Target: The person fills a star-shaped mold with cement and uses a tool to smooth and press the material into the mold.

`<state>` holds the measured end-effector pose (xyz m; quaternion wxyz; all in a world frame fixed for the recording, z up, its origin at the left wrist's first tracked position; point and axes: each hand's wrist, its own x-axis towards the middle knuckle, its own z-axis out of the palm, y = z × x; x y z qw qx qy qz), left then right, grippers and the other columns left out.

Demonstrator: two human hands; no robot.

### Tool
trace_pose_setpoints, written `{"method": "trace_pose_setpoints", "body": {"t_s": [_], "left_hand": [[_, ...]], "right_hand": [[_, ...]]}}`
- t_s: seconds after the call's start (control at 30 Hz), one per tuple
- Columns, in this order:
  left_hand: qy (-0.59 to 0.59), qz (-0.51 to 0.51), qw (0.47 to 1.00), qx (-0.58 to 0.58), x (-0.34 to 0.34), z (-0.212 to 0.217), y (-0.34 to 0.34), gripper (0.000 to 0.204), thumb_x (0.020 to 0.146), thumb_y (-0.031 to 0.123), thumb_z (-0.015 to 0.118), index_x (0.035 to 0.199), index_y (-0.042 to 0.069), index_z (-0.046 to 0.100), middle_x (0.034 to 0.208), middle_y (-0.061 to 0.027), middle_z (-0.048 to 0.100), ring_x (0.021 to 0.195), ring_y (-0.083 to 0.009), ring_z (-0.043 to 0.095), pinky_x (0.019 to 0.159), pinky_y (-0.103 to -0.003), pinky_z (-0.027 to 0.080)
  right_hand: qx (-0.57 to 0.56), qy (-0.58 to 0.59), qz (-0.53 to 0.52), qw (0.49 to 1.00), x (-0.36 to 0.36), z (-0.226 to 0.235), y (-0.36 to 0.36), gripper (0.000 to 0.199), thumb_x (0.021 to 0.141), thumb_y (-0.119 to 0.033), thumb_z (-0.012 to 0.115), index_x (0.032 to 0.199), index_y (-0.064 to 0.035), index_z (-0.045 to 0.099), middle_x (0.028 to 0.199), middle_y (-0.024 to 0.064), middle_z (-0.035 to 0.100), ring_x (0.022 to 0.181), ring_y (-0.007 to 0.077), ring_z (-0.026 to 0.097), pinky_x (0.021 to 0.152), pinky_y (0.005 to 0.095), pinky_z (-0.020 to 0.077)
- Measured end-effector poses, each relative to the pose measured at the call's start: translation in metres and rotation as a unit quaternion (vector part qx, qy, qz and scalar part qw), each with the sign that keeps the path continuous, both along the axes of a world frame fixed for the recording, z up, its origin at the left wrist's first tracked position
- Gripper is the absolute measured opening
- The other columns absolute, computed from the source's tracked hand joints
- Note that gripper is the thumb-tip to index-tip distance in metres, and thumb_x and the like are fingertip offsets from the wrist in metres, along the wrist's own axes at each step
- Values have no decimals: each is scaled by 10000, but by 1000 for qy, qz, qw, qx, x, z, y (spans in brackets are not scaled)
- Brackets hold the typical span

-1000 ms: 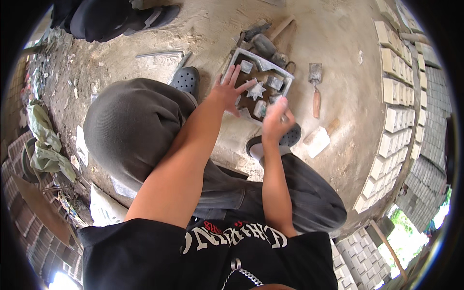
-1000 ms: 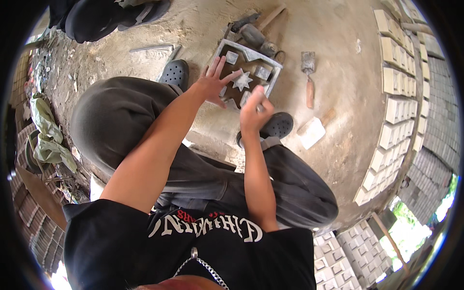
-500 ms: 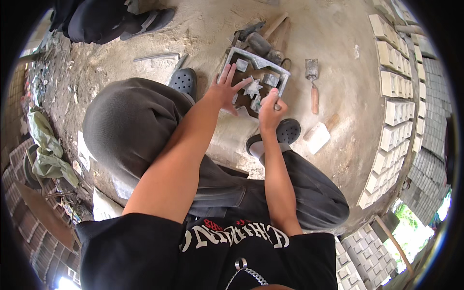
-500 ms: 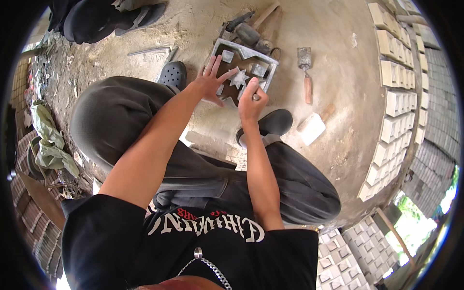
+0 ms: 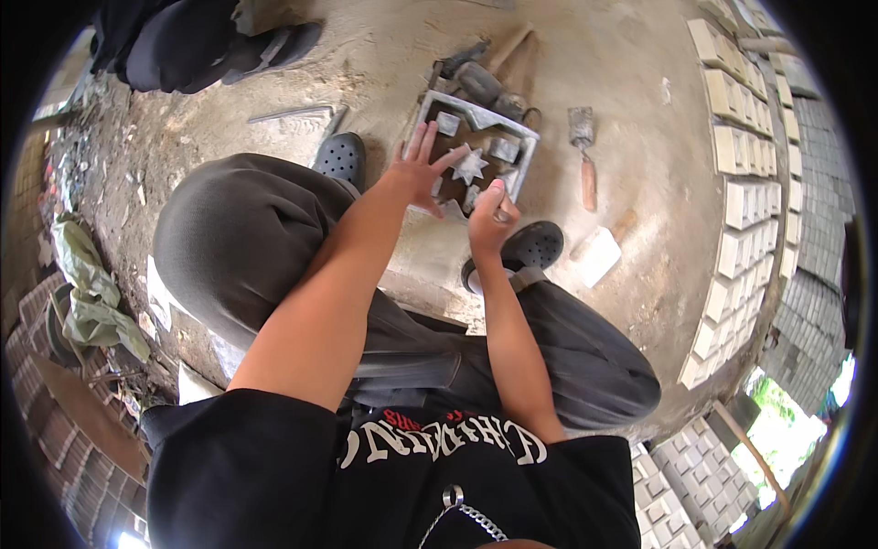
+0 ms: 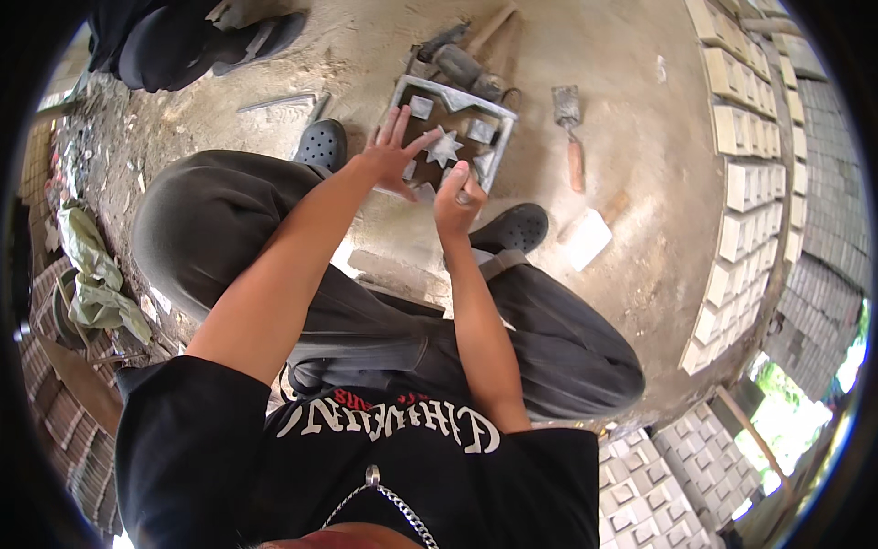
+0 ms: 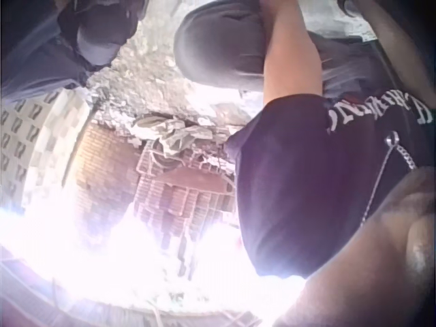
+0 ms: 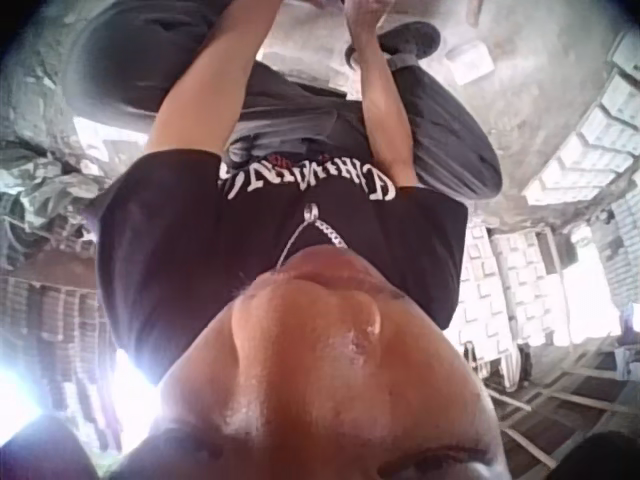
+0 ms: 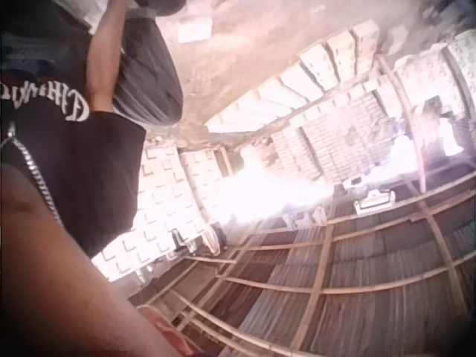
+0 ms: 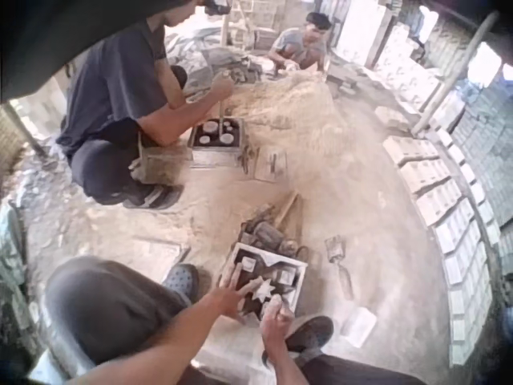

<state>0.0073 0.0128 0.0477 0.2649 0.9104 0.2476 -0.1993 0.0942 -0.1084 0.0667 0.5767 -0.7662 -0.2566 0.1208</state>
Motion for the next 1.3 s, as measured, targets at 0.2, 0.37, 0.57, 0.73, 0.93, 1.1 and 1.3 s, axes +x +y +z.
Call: {"method": "trace_pose_setpoints", "body": {"t_s": [0.2, 0.37, 0.57, 0.73, 0.93, 1.1, 1.3], "left_hand": [[10, 5, 1000, -9, -9, -7, 1, 1306, 499, 565, 825, 1450, 427, -60, 1485, -270, -198, 1389, -435, -138, 1065, -628, 158], [13, 12, 1000, -4, -10, -8, 3, 1302, 501, 559, 827, 1450, 431, -55, 1484, -264, -209, 1391, -420, -151, 1071, -623, 143], [18, 11, 1000, -19, -9, -5, -2, 1286, 515, 521, 830, 1453, 426, -44, 1490, -255, -203, 1395, -401, -162, 1077, -616, 130], [17, 17, 1000, -15, -10, -7, 2, 1286, 513, 536, 827, 1455, 419, -40, 1493, -248, -202, 1397, -393, -162, 1084, -600, 136], [5, 9, 1000, -11, -11, -9, 2, 1337, 465, 486, 866, 1459, 411, -24, 1499, -239, -196, 1407, -361, -154, 1079, -600, 152], [4, -6, 1000, -15, -12, -5, 6, 1366, 447, 461, 880, 1460, 404, -33, 1484, -275, -194, 1397, -416, -128, 1077, -592, 184], [-21, -6, 1000, 6, -12, -8, 4, 1381, 432, 450, 887, 1462, 397, -32, 1481, -301, -163, 1393, -445, -97, 1080, -578, 204]], "right_hand": [[129, 164, -22, 978, 14, 48, -6, 439, 933, -175, 487, 534, -32, 373, 486, 9, 414, 469, 63, 365, 446, 256, 239], [140, 76, 112, 981, 4, 75, -6, 394, 914, -97, 430, 534, -12, 368, 481, 17, 398, 436, 78, 342, 418, 268, 231], [29, -3, 185, 982, 10, -9, -7, 337, 869, -38, 481, 542, 3, 412, 475, 36, 397, 406, 136, 365, 410, 298, 260], [81, -10, 165, 983, 7, 25, -5, 316, 860, -36, 493, 554, 13, 430, 469, 51, 416, 388, 167, 382, 405, 313, 276], [68, -51, 169, 982, 2, 23, 6, 306, 869, -55, 474, 572, 15, 443, 479, 86, 420, 395, 185, 407, 409, 325, 289], [8, -98, 190, 977, 4, -6, -3, 377, 901, -106, 435, 537, -14, 403, 496, 13, 415, 445, 104, 387, 433, 285, 282], [79, 19, 159, 984, 6, 20, 0, 370, 899, -85, 432, 539, -31, 369, 495, 4, 389, 459, 103, 378, 438, 280, 270]]}}
